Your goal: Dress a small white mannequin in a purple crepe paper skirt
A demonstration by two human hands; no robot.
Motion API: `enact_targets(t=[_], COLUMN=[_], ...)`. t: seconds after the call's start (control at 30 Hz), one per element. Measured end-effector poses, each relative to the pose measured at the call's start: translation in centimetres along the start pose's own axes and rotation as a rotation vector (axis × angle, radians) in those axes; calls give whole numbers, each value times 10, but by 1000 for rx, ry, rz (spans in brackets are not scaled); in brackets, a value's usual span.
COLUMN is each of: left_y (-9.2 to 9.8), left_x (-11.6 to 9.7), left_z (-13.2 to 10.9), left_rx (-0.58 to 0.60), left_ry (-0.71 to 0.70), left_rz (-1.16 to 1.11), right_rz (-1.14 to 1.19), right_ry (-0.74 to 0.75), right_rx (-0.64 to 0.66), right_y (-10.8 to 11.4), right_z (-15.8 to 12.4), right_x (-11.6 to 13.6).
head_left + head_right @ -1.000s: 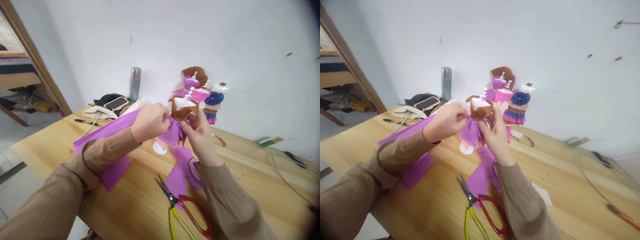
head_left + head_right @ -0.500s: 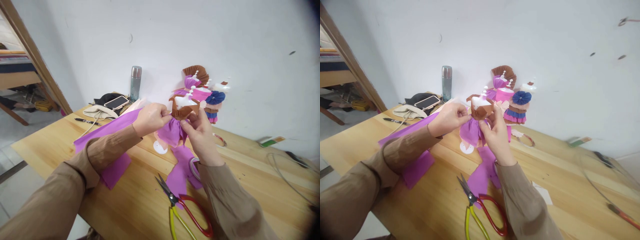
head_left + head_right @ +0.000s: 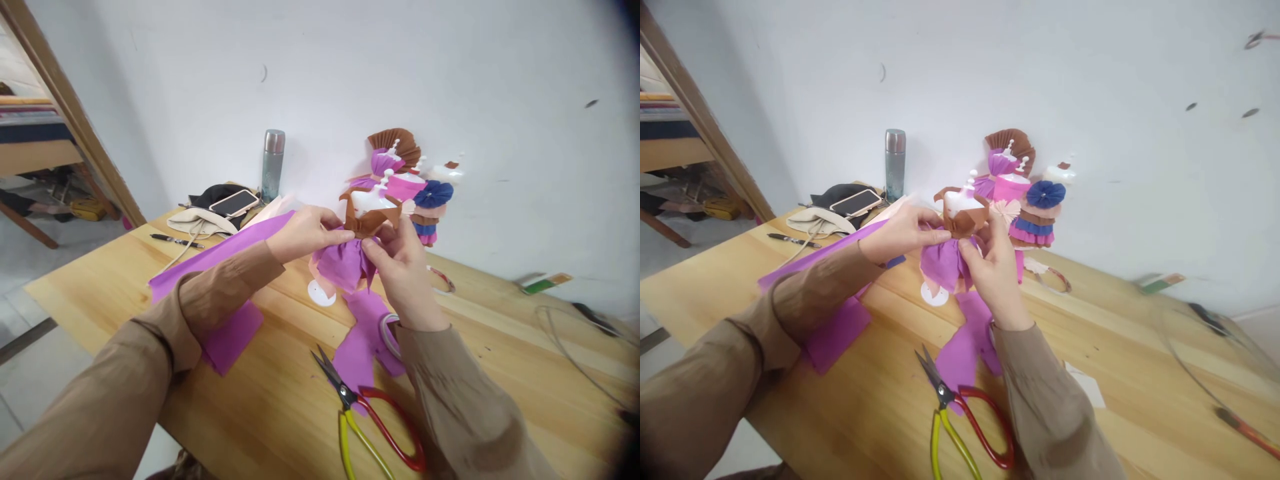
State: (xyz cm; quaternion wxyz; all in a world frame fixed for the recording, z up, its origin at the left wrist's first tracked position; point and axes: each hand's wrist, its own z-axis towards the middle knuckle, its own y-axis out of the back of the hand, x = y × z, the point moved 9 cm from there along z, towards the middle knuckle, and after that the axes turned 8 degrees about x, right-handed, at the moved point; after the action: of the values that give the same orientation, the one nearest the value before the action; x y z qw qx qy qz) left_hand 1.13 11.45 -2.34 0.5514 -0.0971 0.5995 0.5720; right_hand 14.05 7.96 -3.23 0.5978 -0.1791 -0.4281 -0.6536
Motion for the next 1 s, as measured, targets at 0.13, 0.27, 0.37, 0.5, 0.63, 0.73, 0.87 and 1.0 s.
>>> enact_targets(t=[0.13,0.27,0.37,0.5,0.63,0.73,0.87,1.0], left_y=[-4,-3,-2,0,-1,-3,-3,4], left_x=[11,10,3,-3,-1,1,1,-5], left_z=[4,3,2,1,1,1,2,0], left_rx=[17,24,28,-34,-29,36,35,-32], left_ry=[22,40,20,18,42,33,19,6], left_rz=[-125,-107,-42,35,33,-41,-34,-10], right_rz=[60,74,82,37,52,60,39,36], right_ry=[5,14,21,2,-10,-9,-4,10], right_rx=[-29,-28,-24,-36,-49,-49,-52,-55], right_y=[1,1,0,1,1,2,3,4], right_z=[1,2,1,0,-1,-1,-1,0], right_x=[0,2,2,1,0,0,-2,-3])
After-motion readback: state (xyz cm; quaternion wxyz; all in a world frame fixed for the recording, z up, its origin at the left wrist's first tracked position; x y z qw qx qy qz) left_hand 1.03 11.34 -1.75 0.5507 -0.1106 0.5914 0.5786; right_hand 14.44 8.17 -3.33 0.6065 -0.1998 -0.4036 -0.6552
